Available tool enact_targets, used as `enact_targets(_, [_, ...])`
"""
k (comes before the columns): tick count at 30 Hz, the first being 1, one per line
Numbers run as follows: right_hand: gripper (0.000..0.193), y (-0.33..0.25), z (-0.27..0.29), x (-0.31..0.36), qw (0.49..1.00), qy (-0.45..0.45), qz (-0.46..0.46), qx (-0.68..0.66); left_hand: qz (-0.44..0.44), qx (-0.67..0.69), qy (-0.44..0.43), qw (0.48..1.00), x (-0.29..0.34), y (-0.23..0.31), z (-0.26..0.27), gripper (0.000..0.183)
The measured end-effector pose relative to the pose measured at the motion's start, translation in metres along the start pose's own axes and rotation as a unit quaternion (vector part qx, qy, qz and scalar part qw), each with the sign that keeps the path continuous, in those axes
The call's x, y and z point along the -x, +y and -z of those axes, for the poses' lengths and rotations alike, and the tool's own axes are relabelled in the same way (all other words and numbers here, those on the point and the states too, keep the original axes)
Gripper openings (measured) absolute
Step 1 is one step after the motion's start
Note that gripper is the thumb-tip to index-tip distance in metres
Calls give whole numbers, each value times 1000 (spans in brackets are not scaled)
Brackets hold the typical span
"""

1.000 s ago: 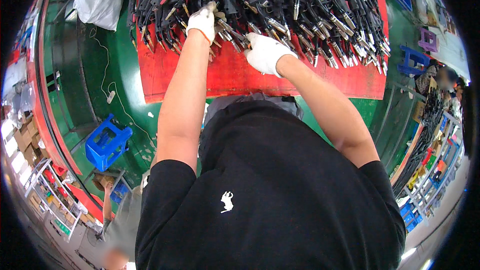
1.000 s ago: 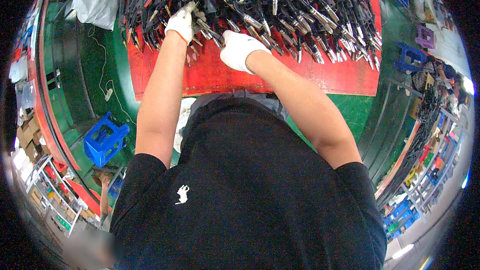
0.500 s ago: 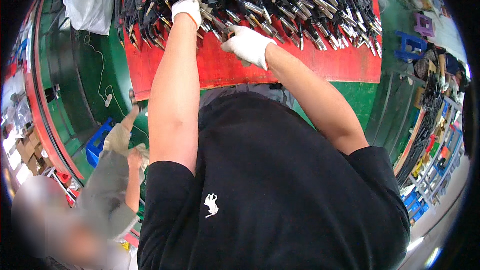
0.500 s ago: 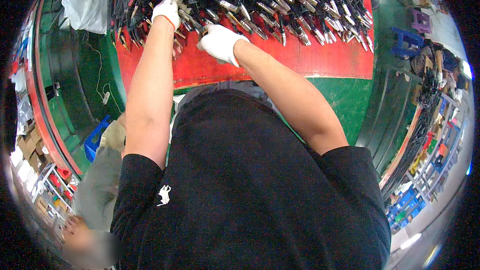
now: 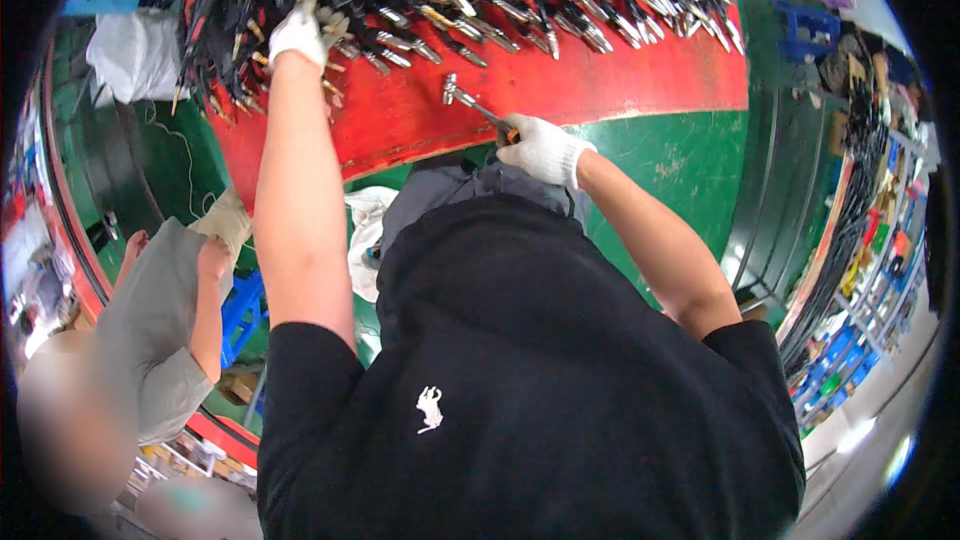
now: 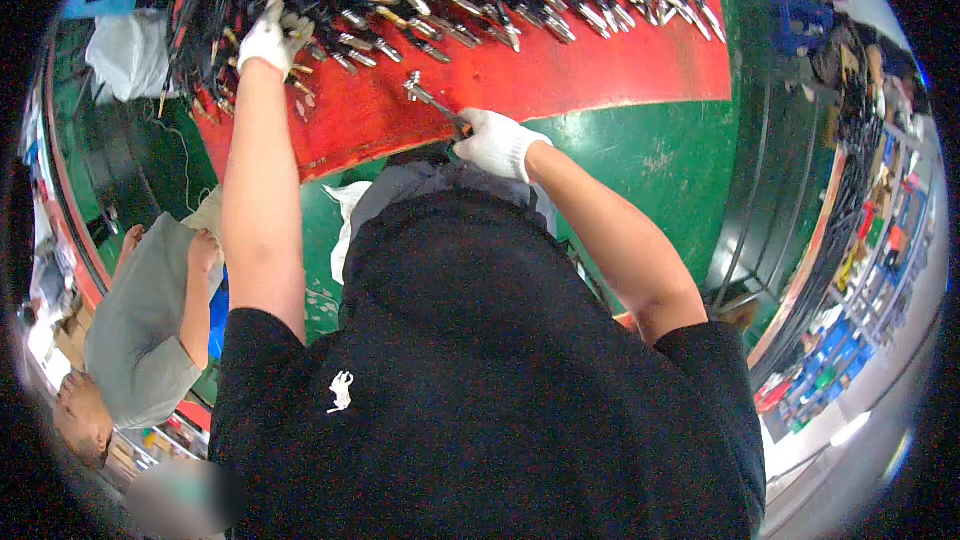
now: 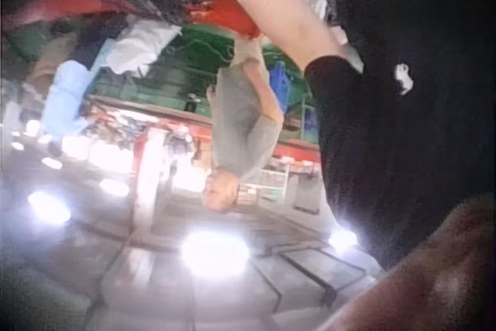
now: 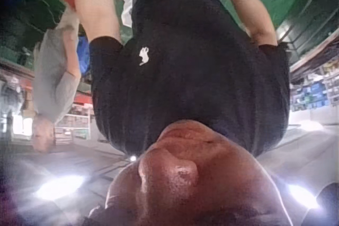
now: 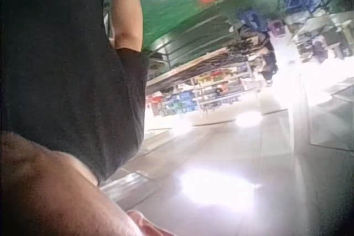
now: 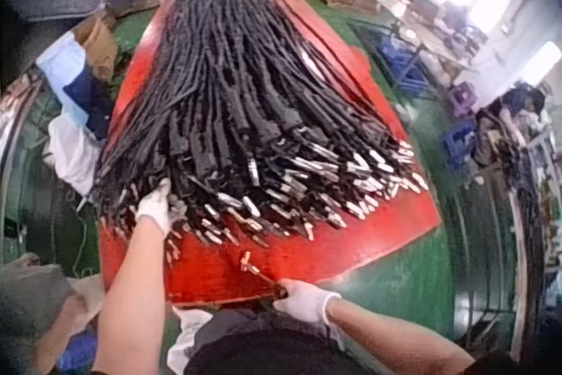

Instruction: The person is assembling parts onto a large batch of welding torch heads using pliers.

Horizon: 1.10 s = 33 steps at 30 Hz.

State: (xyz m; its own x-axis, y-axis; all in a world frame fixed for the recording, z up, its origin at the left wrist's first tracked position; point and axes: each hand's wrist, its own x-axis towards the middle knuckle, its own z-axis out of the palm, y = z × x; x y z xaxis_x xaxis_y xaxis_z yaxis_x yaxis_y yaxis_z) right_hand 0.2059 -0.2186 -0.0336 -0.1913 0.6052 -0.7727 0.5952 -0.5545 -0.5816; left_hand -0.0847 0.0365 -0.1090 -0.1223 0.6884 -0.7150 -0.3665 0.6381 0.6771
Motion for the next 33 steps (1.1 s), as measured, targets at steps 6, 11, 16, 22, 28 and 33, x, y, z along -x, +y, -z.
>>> enact_targets(6, [23,-7,-30,-31,964,-122,-44,-231,-32,-132,51,989,73,0,36,53])
enact_targets(11, [23,-33,-59,-39,899,-192,-85,-384,-272,-99,-11,957,54,-84,134,24])
enact_targets(16, [22,-1,-50,-49,942,-177,-104,-265,-99,-147,11,984,135,-119,52,16])
enact_targets(22, [57,-34,-25,-18,988,-91,44,114,-237,-280,83,927,108,-122,68,18])
enact_targets(28, [46,-25,-17,-34,999,-35,33,-9,-482,-430,112,755,113,-12,12,28])
enact_targets(33, [38,-50,-22,-42,996,-13,48,-77,-178,-742,119,635,97,48,-36,45])
